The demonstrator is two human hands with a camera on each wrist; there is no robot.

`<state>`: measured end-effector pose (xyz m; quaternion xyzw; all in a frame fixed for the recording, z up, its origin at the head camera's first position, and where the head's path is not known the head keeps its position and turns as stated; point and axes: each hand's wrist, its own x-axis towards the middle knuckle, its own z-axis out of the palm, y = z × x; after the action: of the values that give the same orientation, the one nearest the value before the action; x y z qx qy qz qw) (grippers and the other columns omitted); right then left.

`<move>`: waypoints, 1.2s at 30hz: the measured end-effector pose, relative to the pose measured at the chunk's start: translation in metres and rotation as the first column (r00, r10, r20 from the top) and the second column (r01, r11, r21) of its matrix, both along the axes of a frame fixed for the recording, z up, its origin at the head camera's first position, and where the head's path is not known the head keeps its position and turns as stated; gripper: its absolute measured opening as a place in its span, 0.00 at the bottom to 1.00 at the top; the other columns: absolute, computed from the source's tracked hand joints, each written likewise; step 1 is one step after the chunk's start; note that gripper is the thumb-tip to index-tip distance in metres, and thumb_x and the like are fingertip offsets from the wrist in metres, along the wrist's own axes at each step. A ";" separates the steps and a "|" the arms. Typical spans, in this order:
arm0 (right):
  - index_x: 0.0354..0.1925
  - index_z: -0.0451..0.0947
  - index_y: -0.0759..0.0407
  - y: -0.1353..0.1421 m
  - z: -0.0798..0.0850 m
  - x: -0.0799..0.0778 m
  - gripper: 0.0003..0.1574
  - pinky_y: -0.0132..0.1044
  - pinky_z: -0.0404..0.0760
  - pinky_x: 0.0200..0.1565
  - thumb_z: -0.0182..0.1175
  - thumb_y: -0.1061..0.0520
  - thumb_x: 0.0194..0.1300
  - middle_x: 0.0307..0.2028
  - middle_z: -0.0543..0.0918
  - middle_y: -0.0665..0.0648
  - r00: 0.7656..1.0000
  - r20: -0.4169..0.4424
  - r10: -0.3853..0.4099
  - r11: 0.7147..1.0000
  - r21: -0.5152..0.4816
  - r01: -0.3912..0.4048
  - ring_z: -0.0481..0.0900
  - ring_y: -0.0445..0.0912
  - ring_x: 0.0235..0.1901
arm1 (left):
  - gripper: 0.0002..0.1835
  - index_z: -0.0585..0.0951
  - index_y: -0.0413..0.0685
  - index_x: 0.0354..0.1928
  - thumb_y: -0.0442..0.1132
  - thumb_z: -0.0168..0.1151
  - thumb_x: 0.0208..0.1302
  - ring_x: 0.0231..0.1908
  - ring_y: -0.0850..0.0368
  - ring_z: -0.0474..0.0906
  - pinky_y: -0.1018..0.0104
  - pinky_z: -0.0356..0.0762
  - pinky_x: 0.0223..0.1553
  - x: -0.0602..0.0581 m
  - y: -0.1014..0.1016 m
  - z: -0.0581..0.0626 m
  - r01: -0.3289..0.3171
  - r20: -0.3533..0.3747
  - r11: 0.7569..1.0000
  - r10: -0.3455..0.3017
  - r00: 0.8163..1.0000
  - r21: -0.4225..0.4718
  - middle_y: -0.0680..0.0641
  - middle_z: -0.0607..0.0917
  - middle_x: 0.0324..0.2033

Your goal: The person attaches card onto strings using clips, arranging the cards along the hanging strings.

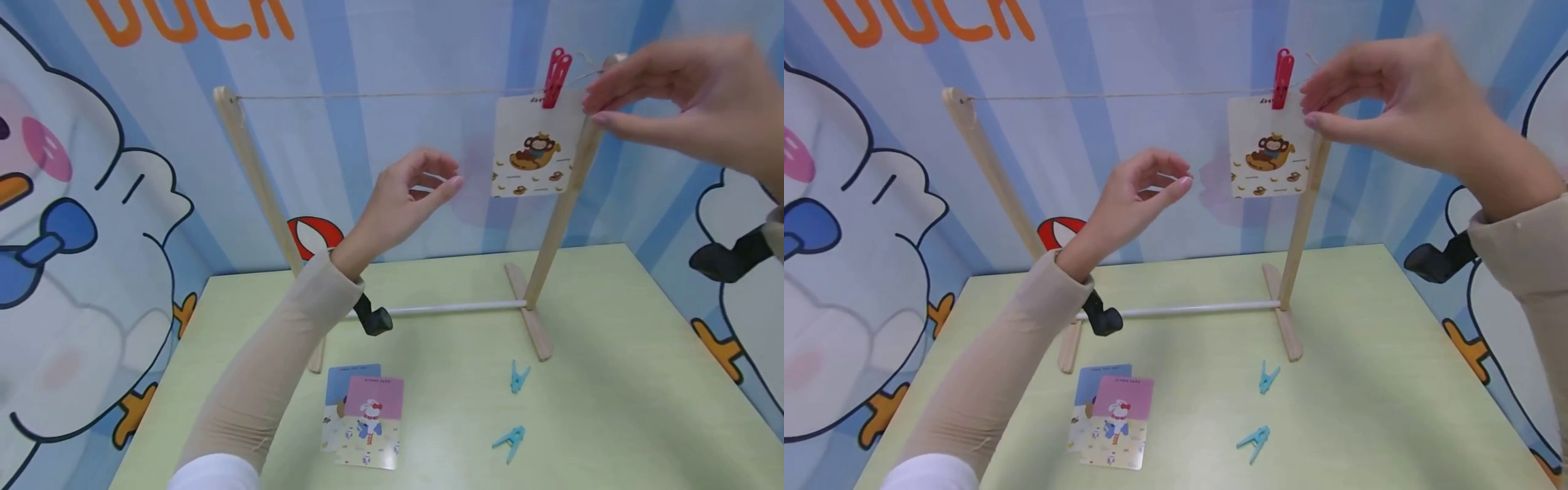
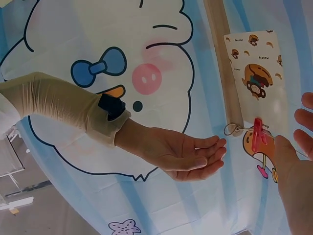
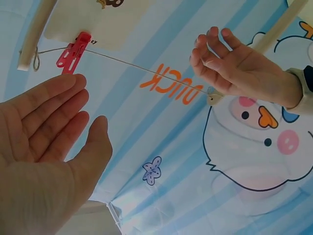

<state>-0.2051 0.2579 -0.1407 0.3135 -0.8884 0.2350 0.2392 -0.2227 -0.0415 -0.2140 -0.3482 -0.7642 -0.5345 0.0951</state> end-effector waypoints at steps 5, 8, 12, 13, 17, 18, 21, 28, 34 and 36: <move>0.48 0.76 0.63 -0.003 -0.011 0.006 0.21 0.13 0.67 0.44 0.62 0.71 0.54 0.45 0.77 0.47 0.999 -0.023 0.044 0.998 0.049 -0.043 0.74 0.34 0.43 | 0.12 0.75 0.40 0.47 0.36 0.58 0.63 0.40 0.61 0.77 0.69 0.75 0.44 0.006 -0.007 -0.005 0.006 0.006 0.998 -0.005 1.000 -0.057 0.45 0.80 0.42; 0.47 0.77 0.64 -0.007 -0.017 0.009 0.22 0.14 0.68 0.45 0.64 0.73 0.51 0.43 0.78 0.48 0.994 -0.044 0.102 0.992 0.079 -0.098 0.75 0.33 0.42 | 0.13 0.75 0.40 0.47 0.37 0.59 0.62 0.39 0.62 0.77 0.69 0.75 0.44 0.008 -0.012 -0.009 0.005 0.017 0.996 -0.004 1.000 -0.091 0.46 0.80 0.42; 0.45 0.78 0.62 -0.013 -0.027 0.012 0.25 0.15 0.68 0.45 0.68 0.73 0.46 0.41 0.81 0.49 0.985 -0.052 0.162 0.982 0.105 -0.156 0.75 0.31 0.42 | 0.13 0.75 0.40 0.47 0.37 0.59 0.62 0.39 0.61 0.77 0.68 0.76 0.43 0.011 -0.020 -0.015 0.018 0.014 0.992 -0.016 1.000 -0.128 0.46 0.80 0.42; 0.45 0.78 0.61 -0.014 -0.029 0.012 0.26 0.16 0.69 0.45 0.69 0.73 0.45 0.40 0.81 0.49 0.982 -0.051 0.182 0.979 0.107 -0.176 0.76 0.32 0.41 | 0.13 0.75 0.40 0.47 0.37 0.59 0.63 0.39 0.60 0.77 0.68 0.76 0.43 0.011 -0.021 -0.017 0.024 0.017 0.991 -0.022 1.000 -0.132 0.46 0.80 0.42; 0.43 0.80 0.57 -0.017 -0.041 0.012 0.27 0.17 0.70 0.44 0.71 0.71 0.41 0.38 0.82 0.47 0.966 -0.053 0.253 0.960 0.134 -0.244 0.78 0.33 0.39 | 0.13 0.75 0.40 0.47 0.37 0.58 0.63 0.40 0.58 0.77 0.69 0.75 0.44 0.013 -0.027 -0.022 0.040 0.032 0.987 -0.035 0.999 -0.157 0.45 0.79 0.43; 0.43 0.80 0.56 -0.017 -0.045 0.013 0.27 0.17 0.71 0.43 0.72 0.70 0.41 0.38 0.83 0.47 0.961 -0.052 0.270 0.955 0.140 -0.261 0.78 0.33 0.38 | 0.12 0.75 0.40 0.47 0.37 0.58 0.63 0.40 0.58 0.77 0.69 0.76 0.43 0.013 -0.029 -0.023 0.043 0.036 0.986 -0.038 0.999 -0.163 0.45 0.79 0.43; 0.41 0.80 0.51 -0.019 -0.054 0.015 0.26 0.18 0.73 0.41 0.72 0.68 0.40 0.36 0.82 0.43 0.952 -0.045 0.303 0.942 0.162 -0.292 0.80 0.34 0.36 | 0.12 0.75 0.40 0.47 0.36 0.58 0.63 0.40 0.57 0.77 0.68 0.75 0.44 0.015 -0.034 -0.026 0.045 0.042 0.982 -0.038 0.998 -0.183 0.46 0.79 0.43; 0.41 0.79 0.46 -0.022 -0.073 0.022 0.27 0.22 0.76 0.36 0.72 0.66 0.41 0.37 0.81 0.38 0.935 0.002 0.356 0.924 0.147 -0.352 0.80 0.34 0.35 | 0.12 0.76 0.41 0.47 0.37 0.58 0.63 0.40 0.58 0.77 0.67 0.75 0.44 0.020 -0.047 -0.035 0.033 0.064 0.973 -0.019 0.998 -0.227 0.46 0.79 0.43; 0.42 0.78 0.43 -0.020 -0.091 0.026 0.28 0.23 0.77 0.34 0.72 0.64 0.42 0.38 0.80 0.36 0.933 0.039 0.358 0.920 0.152 -0.360 0.79 0.31 0.36 | 0.12 0.75 0.41 0.47 0.37 0.58 0.63 0.40 0.58 0.77 0.66 0.75 0.45 0.024 -0.057 -0.047 0.024 0.090 0.959 0.002 0.996 -0.284 0.45 0.79 0.43; 0.43 0.77 0.42 -0.019 -0.096 0.028 0.28 0.23 0.77 0.34 0.72 0.64 0.43 0.38 0.79 0.36 0.934 0.061 0.352 0.922 0.147 -0.357 0.78 0.31 0.36 | 0.12 0.76 0.40 0.47 0.36 0.58 0.63 0.40 0.58 0.77 0.65 0.75 0.45 0.025 -0.059 -0.051 0.020 0.087 0.957 0.005 0.996 -0.290 0.46 0.79 0.43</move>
<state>-0.1776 0.2387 -0.2363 0.4827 -0.8365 0.2096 0.1527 -0.1978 -0.1009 -0.2648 -0.3378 -0.8365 -0.4313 0.0076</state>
